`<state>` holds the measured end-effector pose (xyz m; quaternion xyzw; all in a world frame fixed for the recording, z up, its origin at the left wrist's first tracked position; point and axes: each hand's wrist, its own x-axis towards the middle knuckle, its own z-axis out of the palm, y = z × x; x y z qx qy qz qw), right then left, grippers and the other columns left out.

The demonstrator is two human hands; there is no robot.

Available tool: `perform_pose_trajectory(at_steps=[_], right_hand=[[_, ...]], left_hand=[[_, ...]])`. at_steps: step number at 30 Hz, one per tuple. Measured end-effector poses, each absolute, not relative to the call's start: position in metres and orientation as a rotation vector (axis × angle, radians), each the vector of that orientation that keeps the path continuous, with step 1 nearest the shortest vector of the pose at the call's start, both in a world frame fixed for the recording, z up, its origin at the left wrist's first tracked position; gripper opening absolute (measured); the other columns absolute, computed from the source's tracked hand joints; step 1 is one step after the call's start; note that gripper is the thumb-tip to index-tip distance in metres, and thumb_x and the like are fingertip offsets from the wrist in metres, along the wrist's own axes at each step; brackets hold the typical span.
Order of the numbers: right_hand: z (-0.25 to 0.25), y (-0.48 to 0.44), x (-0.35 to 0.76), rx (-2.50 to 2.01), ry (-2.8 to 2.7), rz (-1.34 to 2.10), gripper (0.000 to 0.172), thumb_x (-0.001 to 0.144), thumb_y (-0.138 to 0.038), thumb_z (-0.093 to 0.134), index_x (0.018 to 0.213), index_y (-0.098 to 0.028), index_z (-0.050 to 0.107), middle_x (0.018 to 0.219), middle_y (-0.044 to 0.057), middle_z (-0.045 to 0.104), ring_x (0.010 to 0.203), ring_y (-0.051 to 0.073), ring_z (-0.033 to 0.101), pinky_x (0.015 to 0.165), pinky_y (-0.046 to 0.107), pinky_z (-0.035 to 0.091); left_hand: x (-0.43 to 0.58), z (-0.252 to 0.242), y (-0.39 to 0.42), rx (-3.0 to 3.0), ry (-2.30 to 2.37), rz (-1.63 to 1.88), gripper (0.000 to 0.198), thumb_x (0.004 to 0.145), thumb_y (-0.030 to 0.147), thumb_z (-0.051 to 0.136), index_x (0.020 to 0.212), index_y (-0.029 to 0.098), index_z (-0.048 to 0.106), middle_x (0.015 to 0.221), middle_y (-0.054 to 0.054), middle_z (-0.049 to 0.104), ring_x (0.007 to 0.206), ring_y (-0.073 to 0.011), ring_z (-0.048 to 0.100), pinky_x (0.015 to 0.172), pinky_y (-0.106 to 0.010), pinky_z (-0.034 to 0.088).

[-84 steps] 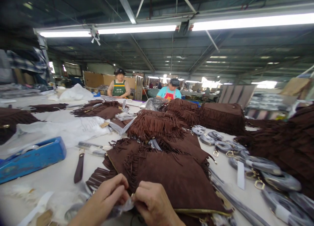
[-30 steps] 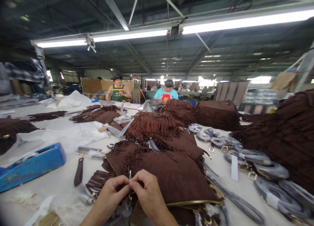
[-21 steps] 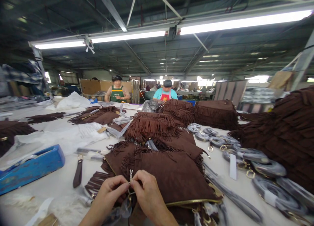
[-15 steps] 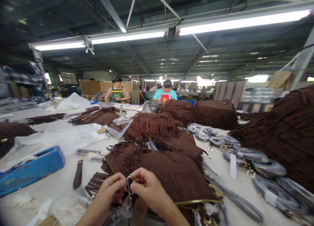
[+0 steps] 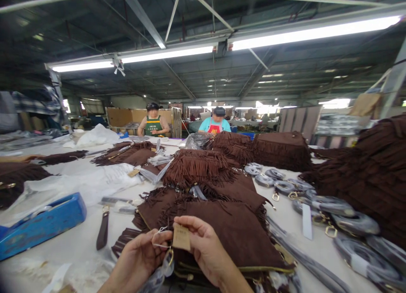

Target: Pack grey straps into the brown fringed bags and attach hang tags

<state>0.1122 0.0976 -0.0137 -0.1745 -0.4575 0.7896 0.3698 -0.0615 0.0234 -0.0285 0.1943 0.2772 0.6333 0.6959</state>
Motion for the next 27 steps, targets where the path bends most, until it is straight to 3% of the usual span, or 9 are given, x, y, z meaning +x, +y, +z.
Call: perform_pose_trajectory(at_steps=[3, 6, 9, 13, 16, 18, 20, 24, 27], right_hand=[[-0.021, 0.099, 0.106, -0.651, -1.257, 1.802, 0.037, 0.061, -0.04, 0.086, 0.085, -0.017, 0.071, 0.09, 0.005, 0.071, 0.083, 0.018, 0.066, 0.074, 0.027, 0.052], [-0.027, 0.102, 0.105, -0.729, -1.541, 1.524, 0.038, 0.078, -0.054, 0.068, 0.083, -0.017, 0.064, 0.061, -0.001, 0.061, 0.054, 0.014, 0.058, 0.051, 0.023, 0.047], [-0.029, 0.1, 0.108, -0.703, -1.943, 1.051, 0.029, 0.094, -0.041, 0.042, 0.08, -0.019, 0.056, 0.057, -0.002, 0.054, 0.048, 0.013, 0.048, 0.048, 0.023, 0.037], [-0.025, 0.092, 0.108, -0.727, -2.408, 0.49, 0.021, 0.089, -0.015, 0.038, 0.08, -0.018, 0.057, 0.077, 0.007, 0.065, 0.067, 0.019, 0.059, 0.057, 0.028, 0.036], [-0.021, 0.087, 0.106, -0.838, -2.58, 0.334, 0.021, 0.084, -0.01, 0.046, 0.095, -0.016, 0.063, 0.086, 0.01, 0.07, 0.073, 0.023, 0.065, 0.06, 0.028, 0.038], [-0.02, 0.087, 0.106, -0.808, -2.574, 0.347, 0.024, 0.083, -0.009, 0.047, 0.098, -0.016, 0.064, 0.089, 0.01, 0.071, 0.077, 0.023, 0.066, 0.063, 0.028, 0.04], [-0.019, 0.09, 0.109, -0.74, -2.465, 0.542, 0.018, 0.083, -0.011, 0.05, 0.093, -0.017, 0.064, 0.082, 0.005, 0.07, 0.075, 0.019, 0.065, 0.065, 0.026, 0.042], [-0.021, 0.101, 0.116, -0.713, -2.126, 1.211, 0.013, 0.083, -0.027, 0.056, 0.093, -0.019, 0.059, 0.066, -0.005, 0.057, 0.051, 0.011, 0.056, 0.044, 0.018, 0.039], [-0.024, 0.104, 0.117, -0.721, -2.03, 1.308, 0.021, 0.09, -0.034, 0.045, 0.081, -0.019, 0.056, 0.063, -0.006, 0.053, 0.044, 0.009, 0.049, 0.035, 0.015, 0.033]], left_hand=[[-0.061, -0.03, 0.024, 0.377, 0.665, 1.474, 0.011, 0.074, 0.016, 0.068, 0.065, 0.015, 0.06, 0.098, -0.012, 0.074, 0.083, -0.0203, 0.068, 0.082, -0.034, 0.051], [-0.06, -0.029, 0.023, 0.376, 0.654, 1.481, 0.017, 0.071, 0.019, 0.069, 0.06, 0.016, 0.057, 0.114, -0.013, 0.071, 0.09, -0.0221, 0.068, 0.078, -0.032, 0.052], [-0.058, -0.027, 0.022, 0.465, 0.703, 1.524, 0.015, 0.066, 0.02, 0.072, 0.06, 0.015, 0.059, 0.119, -0.01, 0.069, 0.069, -0.014, 0.065, 0.056, -0.022, 0.045], [-0.055, -0.029, 0.021, 0.699, 0.884, 1.559, 0.01, 0.061, 0.021, 0.072, 0.066, 0.016, 0.066, 0.114, -0.009, 0.071, 0.051, -0.0072, 0.056, 0.044, -0.017, 0.03], [-0.052, -0.031, 0.023, 1.064, 1.09, 1.524, 0.013, 0.067, 0.03, 0.073, 0.07, 0.018, 0.073, 0.105, -0.01, 0.074, 0.056, -0.0123, 0.06, 0.052, -0.023, 0.043], [-0.051, -0.031, 0.024, 1.399, 1.226, 1.506, 0.015, 0.075, 0.034, 0.07, 0.074, 0.021, 0.077, 0.097, -0.009, 0.075, 0.069, -0.0186, 0.065, 0.069, -0.029, 0.051], [-0.055, -0.029, 0.023, 1.612, 1.381, 1.512, 0.016, 0.079, 0.033, 0.066, 0.084, 0.024, 0.078, 0.089, -0.007, 0.075, 0.078, -0.0221, 0.067, 0.078, -0.031, 0.052], [-0.084, -0.018, 0.016, 1.479, 1.71, 1.658, 0.024, 0.074, 0.035, 0.067, 0.095, 0.024, 0.072, 0.08, -0.003, 0.075, 0.071, -0.0225, 0.07, 0.068, -0.029, 0.055], [-0.113, -0.008, 0.012, 1.109, 1.835, 1.995, 0.029, 0.069, 0.038, 0.068, 0.093, 0.022, 0.063, 0.071, 0.0, 0.072, 0.065, -0.0215, 0.07, 0.061, -0.029, 0.055]])
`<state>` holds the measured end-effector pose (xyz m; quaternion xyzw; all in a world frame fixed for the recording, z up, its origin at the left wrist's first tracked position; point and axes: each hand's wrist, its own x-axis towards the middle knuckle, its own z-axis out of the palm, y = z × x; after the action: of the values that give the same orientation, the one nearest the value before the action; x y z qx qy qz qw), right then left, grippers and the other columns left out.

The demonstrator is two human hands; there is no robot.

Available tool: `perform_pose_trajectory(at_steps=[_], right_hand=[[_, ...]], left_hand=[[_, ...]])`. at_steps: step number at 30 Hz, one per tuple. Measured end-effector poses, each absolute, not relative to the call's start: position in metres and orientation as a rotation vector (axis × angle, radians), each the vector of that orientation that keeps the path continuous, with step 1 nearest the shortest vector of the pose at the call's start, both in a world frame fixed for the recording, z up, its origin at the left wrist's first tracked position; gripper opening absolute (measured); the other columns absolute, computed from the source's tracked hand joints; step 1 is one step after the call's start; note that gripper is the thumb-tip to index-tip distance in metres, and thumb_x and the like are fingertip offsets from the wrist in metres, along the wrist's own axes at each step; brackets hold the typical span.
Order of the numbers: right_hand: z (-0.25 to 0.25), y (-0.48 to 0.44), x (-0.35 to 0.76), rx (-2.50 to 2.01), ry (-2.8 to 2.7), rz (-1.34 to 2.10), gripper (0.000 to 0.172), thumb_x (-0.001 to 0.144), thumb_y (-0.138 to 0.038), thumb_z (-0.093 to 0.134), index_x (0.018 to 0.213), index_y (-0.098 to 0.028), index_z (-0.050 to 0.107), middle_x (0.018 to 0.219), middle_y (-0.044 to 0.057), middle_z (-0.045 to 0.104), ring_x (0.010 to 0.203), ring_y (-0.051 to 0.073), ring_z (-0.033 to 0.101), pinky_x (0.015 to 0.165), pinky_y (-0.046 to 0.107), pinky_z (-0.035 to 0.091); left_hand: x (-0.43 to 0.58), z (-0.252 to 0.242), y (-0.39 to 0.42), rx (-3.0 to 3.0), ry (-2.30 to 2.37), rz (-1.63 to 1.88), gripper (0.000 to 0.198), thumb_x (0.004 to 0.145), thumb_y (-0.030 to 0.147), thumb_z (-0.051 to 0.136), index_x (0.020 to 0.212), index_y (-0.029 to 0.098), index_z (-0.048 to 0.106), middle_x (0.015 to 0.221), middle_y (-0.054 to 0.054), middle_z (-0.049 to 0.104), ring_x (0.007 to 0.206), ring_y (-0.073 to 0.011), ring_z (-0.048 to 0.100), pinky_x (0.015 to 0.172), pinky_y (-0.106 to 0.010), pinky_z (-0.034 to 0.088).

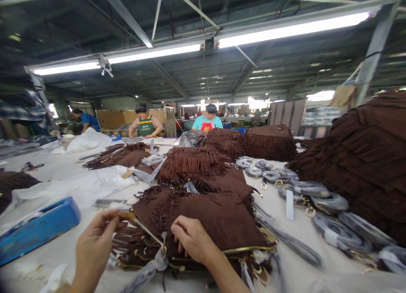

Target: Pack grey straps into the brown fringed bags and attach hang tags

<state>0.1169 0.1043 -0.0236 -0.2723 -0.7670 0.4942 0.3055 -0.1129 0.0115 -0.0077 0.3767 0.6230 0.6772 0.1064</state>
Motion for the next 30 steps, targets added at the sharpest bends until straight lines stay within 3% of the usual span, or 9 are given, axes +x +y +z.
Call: perform_pose_trajectory(at_steps=[4, 6, 8, 10, 14, 17, 20, 23, 30], right_hand=[[-0.026, 0.1, 0.115, -0.696, -2.05, 1.221, 0.018, 0.087, -0.029, 0.048, 0.075, -0.02, 0.056, 0.055, -0.007, 0.048, 0.042, 0.008, 0.046, 0.038, 0.016, 0.032], [-0.028, 0.098, 0.115, -0.678, -2.066, 1.194, 0.013, 0.085, -0.027, 0.05, 0.076, -0.02, 0.057, 0.055, -0.007, 0.048, 0.045, 0.01, 0.048, 0.041, 0.017, 0.034], [-0.03, 0.098, 0.116, -0.683, -2.086, 1.166, 0.013, 0.085, -0.027, 0.049, 0.078, -0.021, 0.058, 0.056, -0.007, 0.049, 0.047, 0.011, 0.05, 0.043, 0.019, 0.035], [-0.033, 0.1, 0.117, -0.689, -2.114, 1.151, 0.014, 0.085, -0.03, 0.049, 0.08, -0.022, 0.059, 0.058, -0.005, 0.051, 0.05, 0.013, 0.051, 0.043, 0.02, 0.037], [-0.035, 0.103, 0.119, -0.684, -2.15, 1.179, 0.016, 0.084, -0.034, 0.049, 0.083, -0.022, 0.06, 0.064, -0.003, 0.056, 0.055, 0.016, 0.055, 0.044, 0.023, 0.04], [-0.032, 0.102, 0.12, -0.669, -2.19, 1.138, 0.016, 0.084, -0.033, 0.049, 0.082, -0.022, 0.061, 0.066, -0.002, 0.059, 0.056, 0.017, 0.056, 0.049, 0.025, 0.042], [-0.028, 0.1, 0.121, -0.633, -2.239, 1.025, 0.015, 0.085, -0.03, 0.05, 0.079, -0.023, 0.062, 0.067, -0.002, 0.06, 0.059, 0.017, 0.057, 0.056, 0.027, 0.042], [-0.024, 0.097, 0.121, -0.597, -2.254, 0.923, 0.015, 0.085, -0.028, 0.052, 0.075, -0.024, 0.062, 0.066, -0.002, 0.061, 0.062, 0.018, 0.057, 0.058, 0.028, 0.041], [-0.015, 0.074, 0.112, -0.449, -2.321, 0.797, 0.02, 0.094, -0.03, 0.048, 0.08, -0.023, 0.061, 0.074, 0.001, 0.065, 0.067, 0.018, 0.059, 0.063, 0.026, 0.044]], left_hand=[[-0.116, -0.003, 0.011, 1.029, 1.751, 2.091, 0.037, 0.067, 0.038, 0.069, 0.097, 0.019, 0.06, 0.079, -0.002, 0.072, 0.063, -0.0189, 0.069, 0.061, -0.027, 0.055], [-0.106, -0.001, 0.01, 1.131, 1.709, 1.966, 0.054, 0.068, 0.037, 0.069, 0.117, 0.019, 0.056, 0.108, -0.01, 0.07, 0.066, -0.0173, 0.068, 0.059, -0.027, 0.055], [-0.098, 0.005, 0.005, 1.174, 1.684, 1.91, 0.069, 0.07, 0.035, 0.067, 0.134, 0.021, 0.045, 0.134, -0.016, 0.057, 0.07, -0.0168, 0.068, 0.057, -0.026, 0.054], [-0.1, 0.017, -0.006, 1.213, 1.706, 1.871, 0.064, 0.074, 0.035, 0.064, 0.134, 0.019, 0.047, 0.132, -0.015, 0.059, 0.072, -0.0171, 0.068, 0.057, -0.026, 0.053], [-0.128, 0.042, -0.045, 1.409, 1.795, 1.643, 0.032, 0.079, 0.035, 0.058, 0.103, 0.017, 0.069, 0.092, -0.008, 0.073, 0.073, -0.0188, 0.065, 0.065, -0.027, 0.051], [-0.155, 0.038, -0.075, 1.495, 1.942, 1.424, 0.024, 0.077, 0.034, 0.058, 0.088, 0.02, 0.074, 0.085, -0.006, 0.074, 0.081, -0.0229, 0.066, 0.078, -0.032, 0.051], [-0.181, 0.007, -0.099, 1.503, 2.175, 1.338, 0.023, 0.069, 0.025, 0.06, 0.085, 0.025, 0.076, 0.096, -0.007, 0.075, 0.098, -0.0296, 0.065, 0.097, -0.042, 0.046], [-0.201, -0.031, -0.115, 1.54, 2.288, 1.343, 0.04, 0.065, 0.017, 0.057, 0.099, 0.027, 0.076, 0.117, -0.008, 0.071, 0.115, -0.0326, 0.06, 0.109, -0.049, 0.038], [-0.223, -0.061, -0.108, 1.837, 2.452, 0.924, 0.067, 0.07, 0.005, 0.047, 0.132, 0.026, 0.056, 0.141, -0.005, 0.055, 0.138, -0.0297, 0.038, 0.117, -0.056, 0.022]])
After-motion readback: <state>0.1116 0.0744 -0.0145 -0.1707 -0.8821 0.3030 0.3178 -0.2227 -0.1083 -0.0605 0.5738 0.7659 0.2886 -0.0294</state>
